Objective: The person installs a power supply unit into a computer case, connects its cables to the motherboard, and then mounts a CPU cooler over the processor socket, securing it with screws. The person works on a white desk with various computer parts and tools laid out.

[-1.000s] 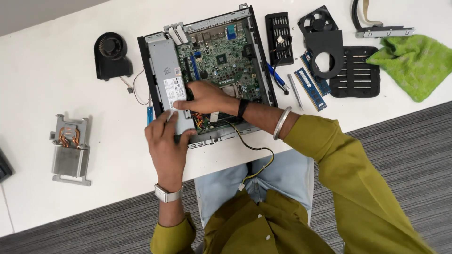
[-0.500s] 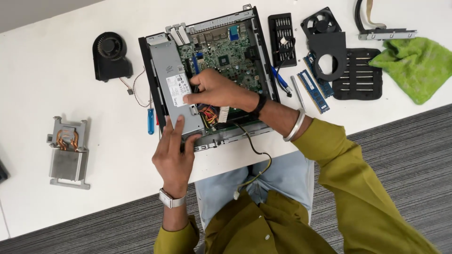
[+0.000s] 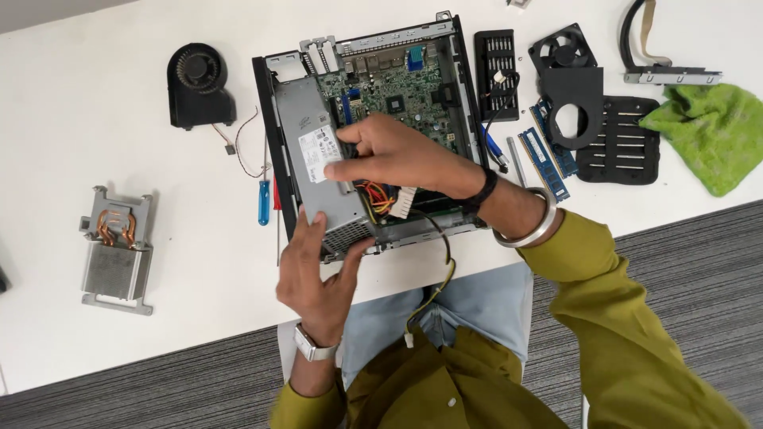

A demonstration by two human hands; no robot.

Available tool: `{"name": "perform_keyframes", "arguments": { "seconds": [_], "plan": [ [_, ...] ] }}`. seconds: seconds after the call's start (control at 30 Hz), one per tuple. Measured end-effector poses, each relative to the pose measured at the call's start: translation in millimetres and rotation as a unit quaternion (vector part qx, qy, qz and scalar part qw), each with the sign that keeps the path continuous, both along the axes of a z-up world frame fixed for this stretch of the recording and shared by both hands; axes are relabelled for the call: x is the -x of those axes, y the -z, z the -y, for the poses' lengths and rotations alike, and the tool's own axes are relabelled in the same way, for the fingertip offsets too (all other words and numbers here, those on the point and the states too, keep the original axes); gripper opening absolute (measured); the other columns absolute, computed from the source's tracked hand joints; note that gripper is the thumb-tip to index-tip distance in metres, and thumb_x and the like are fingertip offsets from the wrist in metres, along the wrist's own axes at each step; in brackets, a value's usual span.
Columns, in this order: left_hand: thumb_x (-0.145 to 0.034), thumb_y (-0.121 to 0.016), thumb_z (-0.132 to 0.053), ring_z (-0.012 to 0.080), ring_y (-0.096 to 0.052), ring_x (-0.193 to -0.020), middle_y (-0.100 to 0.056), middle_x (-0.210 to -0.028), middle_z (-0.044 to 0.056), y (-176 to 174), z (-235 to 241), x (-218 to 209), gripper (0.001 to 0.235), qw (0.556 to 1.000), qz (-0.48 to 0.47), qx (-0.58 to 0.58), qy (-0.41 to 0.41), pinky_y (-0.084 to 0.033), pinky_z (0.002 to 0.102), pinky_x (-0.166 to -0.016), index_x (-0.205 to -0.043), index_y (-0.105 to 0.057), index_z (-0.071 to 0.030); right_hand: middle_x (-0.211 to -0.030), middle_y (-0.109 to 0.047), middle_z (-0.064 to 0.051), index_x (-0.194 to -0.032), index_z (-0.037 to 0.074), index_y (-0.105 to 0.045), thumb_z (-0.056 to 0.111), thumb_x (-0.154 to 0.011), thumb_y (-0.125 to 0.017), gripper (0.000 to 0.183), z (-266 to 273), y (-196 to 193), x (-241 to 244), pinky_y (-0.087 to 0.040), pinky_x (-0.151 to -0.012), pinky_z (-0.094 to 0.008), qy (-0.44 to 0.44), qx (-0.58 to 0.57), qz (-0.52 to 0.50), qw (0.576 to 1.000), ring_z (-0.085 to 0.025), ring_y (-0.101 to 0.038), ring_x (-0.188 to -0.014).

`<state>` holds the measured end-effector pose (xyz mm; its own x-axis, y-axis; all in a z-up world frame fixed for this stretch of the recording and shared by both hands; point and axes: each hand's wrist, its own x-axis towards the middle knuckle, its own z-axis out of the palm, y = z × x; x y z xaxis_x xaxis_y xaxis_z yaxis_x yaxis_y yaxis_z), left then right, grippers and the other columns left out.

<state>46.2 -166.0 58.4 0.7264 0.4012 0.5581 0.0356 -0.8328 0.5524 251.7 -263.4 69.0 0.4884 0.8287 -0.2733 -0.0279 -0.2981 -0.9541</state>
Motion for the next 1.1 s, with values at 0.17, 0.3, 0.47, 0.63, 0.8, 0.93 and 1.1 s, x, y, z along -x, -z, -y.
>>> {"name": "perform_keyframes", "arguments": {
  "seconds": [0.17,0.3,0.47,0.63,0.8,0.93,1.1],
  "plan": [
    [-0.080,-0.095,-0.024,0.0314,-0.071,-0.104,-0.063,-0.138,0.025,26,19,17,0.066,0.998,-0.052,0.026,-0.013,-0.061,0.037,-0.082,-0.132,-0.058,-0.004,-0.087,-0.077,-0.002,-0.149,-0.008,-0.042,0.025,-0.087,-0.078,0.079,13,6,9,-0.045,-0.053,-0.021,-0.072,-0.014,0.030,0.997,-0.002,-0.059,-0.064],
    [-0.079,-0.096,-0.024,0.0314,-0.071,-0.099,-0.065,-0.134,0.027,34,22,17,0.064,0.998,-0.060,0.017,-0.026,-0.060,0.037,-0.078,-0.128,-0.060,-0.003,-0.087,-0.077,-0.006,-0.151,-0.009,-0.043,0.027,-0.089,-0.081,0.081,15,20,4,-0.052,-0.061,-0.022,-0.085,-0.006,0.057,0.995,-0.004,-0.061,-0.071],
    [-0.078,-0.094,-0.025,0.0362,-0.069,-0.104,-0.065,-0.134,0.026,25,12,9,0.061,0.997,-0.072,-0.007,-0.035,-0.058,0.041,-0.086,-0.125,-0.063,-0.002,-0.090,-0.078,-0.004,-0.150,-0.009,-0.050,0.033,-0.090,-0.079,0.079,8,17,4,-0.052,-0.065,-0.021,-0.079,-0.052,0.032,0.995,-0.003,-0.061,-0.072],
    [-0.078,-0.094,-0.029,0.0379,-0.068,-0.109,-0.065,-0.133,0.024,31,3,11,0.062,0.997,-0.060,-0.047,-0.026,-0.057,0.045,-0.090,-0.126,-0.064,-0.004,-0.082,-0.077,-0.005,-0.154,-0.008,-0.041,0.043,-0.090,-0.076,0.089,12,24,2,-0.045,-0.054,-0.024,-0.089,-0.017,0.075,0.993,-0.006,-0.057,-0.062],
    [-0.086,-0.089,-0.021,0.0382,-0.068,-0.113,-0.062,-0.140,0.026,37,-4,17,0.053,0.997,-0.062,-0.047,-0.013,-0.057,0.045,-0.093,-0.130,-0.063,-0.007,-0.089,-0.073,-0.012,-0.155,-0.015,-0.011,0.050,-0.080,-0.083,0.122,11,20,13,-0.055,-0.053,-0.025,-0.141,-0.019,0.065,0.988,-0.006,-0.066,-0.065],
    [-0.087,-0.087,-0.019,0.0387,-0.067,-0.111,-0.061,-0.140,0.027,42,-14,6,0.050,0.996,-0.060,-0.061,0.015,-0.056,0.045,-0.091,-0.129,-0.062,-0.007,-0.094,-0.070,-0.014,-0.159,-0.010,-0.005,0.050,-0.071,-0.089,0.135,4,8,12,-0.051,-0.051,-0.026,-0.113,-0.048,-0.003,0.992,-0.009,-0.059,-0.066],
    [-0.089,-0.086,-0.015,0.0401,-0.066,-0.104,-0.062,-0.137,0.031,53,-11,7,0.045,0.997,-0.065,-0.040,0.020,-0.055,0.045,-0.087,-0.126,-0.064,-0.003,-0.095,-0.073,-0.014,-0.164,-0.007,-0.001,0.046,-0.076,-0.090,0.136,9,49,6,-0.053,-0.059,-0.026,-0.124,-0.008,0.037,0.992,-0.011,-0.062,-0.074]
  ]
}}
